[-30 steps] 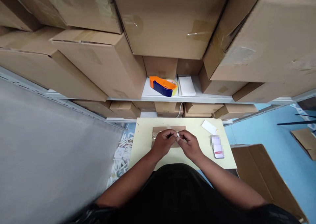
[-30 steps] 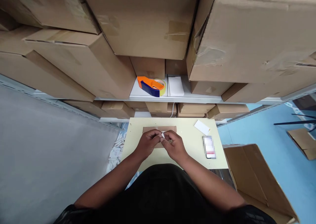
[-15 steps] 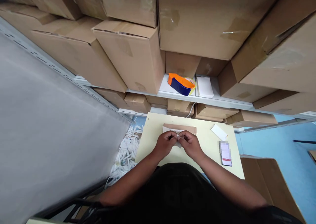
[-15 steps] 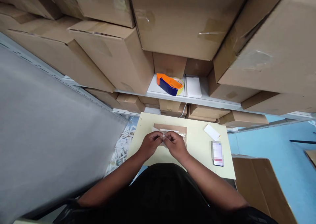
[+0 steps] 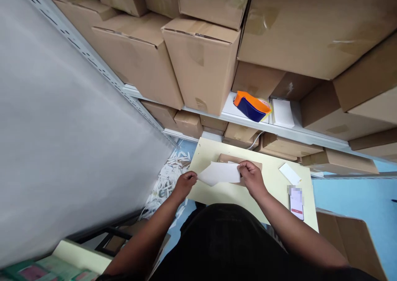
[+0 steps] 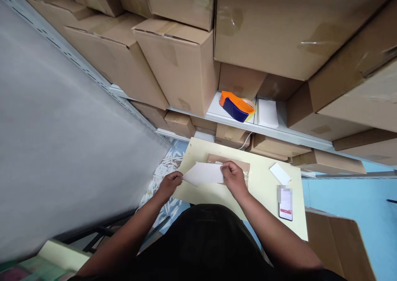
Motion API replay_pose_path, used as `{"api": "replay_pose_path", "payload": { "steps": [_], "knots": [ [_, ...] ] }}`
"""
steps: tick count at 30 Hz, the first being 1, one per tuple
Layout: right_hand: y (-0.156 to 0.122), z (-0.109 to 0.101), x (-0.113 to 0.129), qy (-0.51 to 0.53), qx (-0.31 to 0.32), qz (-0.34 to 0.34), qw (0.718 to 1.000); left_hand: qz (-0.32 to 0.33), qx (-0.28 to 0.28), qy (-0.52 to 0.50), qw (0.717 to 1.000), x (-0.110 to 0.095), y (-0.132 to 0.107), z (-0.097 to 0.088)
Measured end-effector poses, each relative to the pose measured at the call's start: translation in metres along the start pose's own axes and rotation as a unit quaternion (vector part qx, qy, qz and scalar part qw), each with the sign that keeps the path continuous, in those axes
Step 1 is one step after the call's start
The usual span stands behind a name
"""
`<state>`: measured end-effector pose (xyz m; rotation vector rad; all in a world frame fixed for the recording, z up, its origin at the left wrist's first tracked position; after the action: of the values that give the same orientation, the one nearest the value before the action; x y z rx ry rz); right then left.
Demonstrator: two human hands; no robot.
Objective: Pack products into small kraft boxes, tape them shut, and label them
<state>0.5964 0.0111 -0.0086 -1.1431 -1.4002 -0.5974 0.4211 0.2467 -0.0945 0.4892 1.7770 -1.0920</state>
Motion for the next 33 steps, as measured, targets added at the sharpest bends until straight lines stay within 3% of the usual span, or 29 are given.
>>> {"api": "replay_pose_path", "payload": {
  "steps": [3, 7, 10, 13, 16, 20, 24, 28, 30, 33],
  "knots": [
    [-0.004, 0.007, 0.0, -0.053, 0.032, -0.026, 0.998, -0.02, -0.005, 0.07, 0.997, 0.036, 0.005, -0.052],
    [-0.009, 0.003, -0.001, -0.078, 0.024, -0.045, 0.996, -0.046, -0.077, 0.154, 0.984, 0.066, 0.012, -0.12],
    [-0.011, -0.007, -0.002, -0.071, 0.013, -0.029, 0.997, -0.09, -0.104, 0.153, 0.979, 0.074, 0.018, -0.145],
    [-0.013, -0.012, 0.0, -0.066, 0.013, -0.021, 0.997, -0.087, -0.076, 0.102, 0.988, 0.059, 0.02, -0.129],
    [-0.017, -0.01, 0.007, -0.066, 0.03, -0.032, 0.997, 0.0, 0.014, 0.077, 0.997, 0.019, 0.014, -0.077],
    [-0.028, -0.003, 0.026, -0.055, 0.081, -0.05, 0.994, 0.14, 0.125, 0.137, 0.973, -0.046, -0.003, -0.001],
    [-0.041, 0.0, 0.044, -0.038, 0.124, -0.061, 0.99, 0.22, 0.181, 0.198, 0.938, -0.083, -0.013, 0.046],
    [-0.046, -0.007, 0.053, -0.033, 0.114, -0.067, 0.991, 0.236, 0.169, 0.234, 0.928, -0.079, -0.007, 0.056],
    [-0.045, -0.014, 0.051, -0.031, 0.093, -0.059, 0.993, 0.234, 0.134, 0.262, 0.927, -0.064, -0.001, 0.044],
    [-0.041, -0.026, 0.043, -0.023, 0.046, -0.041, 0.998, 0.216, 0.075, 0.301, 0.926, -0.033, 0.012, 0.006]
  ]
}}
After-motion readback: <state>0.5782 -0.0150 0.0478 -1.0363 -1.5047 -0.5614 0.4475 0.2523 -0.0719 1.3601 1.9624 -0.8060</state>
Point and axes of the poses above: each hand's wrist, its own y-axis towards the middle knuckle, its own z-axis out of the palm, x = y × z, the point moved 5 cm from there along y, towards the middle knuckle, and after that the axes turned 3 degrees about -y, right-handed, at the moved point
